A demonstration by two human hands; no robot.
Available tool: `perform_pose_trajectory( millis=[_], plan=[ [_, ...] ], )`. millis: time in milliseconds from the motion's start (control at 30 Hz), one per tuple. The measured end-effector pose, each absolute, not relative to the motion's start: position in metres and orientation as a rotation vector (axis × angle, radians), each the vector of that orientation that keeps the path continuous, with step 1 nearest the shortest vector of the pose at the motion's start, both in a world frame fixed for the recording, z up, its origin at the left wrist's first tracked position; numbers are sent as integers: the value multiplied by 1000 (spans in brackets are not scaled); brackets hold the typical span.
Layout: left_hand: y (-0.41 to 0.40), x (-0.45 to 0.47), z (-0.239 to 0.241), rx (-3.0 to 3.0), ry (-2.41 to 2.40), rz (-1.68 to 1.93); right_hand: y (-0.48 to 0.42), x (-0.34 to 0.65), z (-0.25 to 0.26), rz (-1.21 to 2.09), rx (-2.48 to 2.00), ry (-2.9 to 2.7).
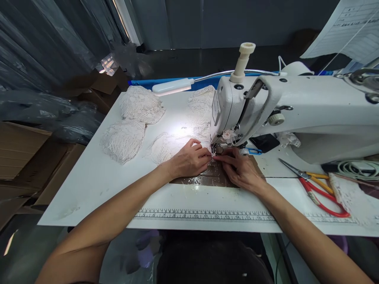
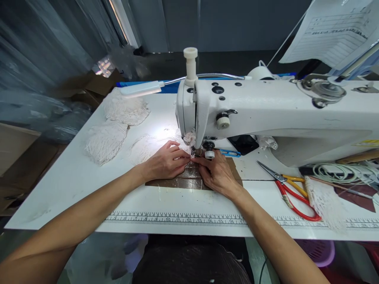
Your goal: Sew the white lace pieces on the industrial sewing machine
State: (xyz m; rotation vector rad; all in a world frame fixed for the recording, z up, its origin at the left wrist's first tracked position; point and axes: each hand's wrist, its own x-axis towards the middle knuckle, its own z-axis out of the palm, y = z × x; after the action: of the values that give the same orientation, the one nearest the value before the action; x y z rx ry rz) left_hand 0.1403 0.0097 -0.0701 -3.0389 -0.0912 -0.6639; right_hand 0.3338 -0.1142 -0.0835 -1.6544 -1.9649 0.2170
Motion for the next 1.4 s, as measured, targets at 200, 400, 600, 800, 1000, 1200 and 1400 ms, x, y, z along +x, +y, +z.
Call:
perform_pose_trajectory(
  millis=[200,400,600,800,1000,1200,1400],
  plan=[
    [8,140,-70,-3013,-67,-707,-117,329,-86,77,-1654,-2061],
    [7,139,-64,-3008,-82,-644,-121,325,-84,4,-1710,-2122],
    [7,137,-64,-2991,-78,-616,-122,317,-80,-86,-1790,-2147],
    [7,136,-63,-3011,-96,-612,-121,311,-75,-124,-1816,-2154],
    [11,135,-63,-3068,-154,-545,-117,308,-70,-131,-1876,-2163],
    [13,136,-63,-3097,-218,-516,-115,304,-67,-187,-1906,-2171],
    [16,137,-66,-3085,-258,-484,-117,321,-67,81,-1921,-2036]
  ],
)
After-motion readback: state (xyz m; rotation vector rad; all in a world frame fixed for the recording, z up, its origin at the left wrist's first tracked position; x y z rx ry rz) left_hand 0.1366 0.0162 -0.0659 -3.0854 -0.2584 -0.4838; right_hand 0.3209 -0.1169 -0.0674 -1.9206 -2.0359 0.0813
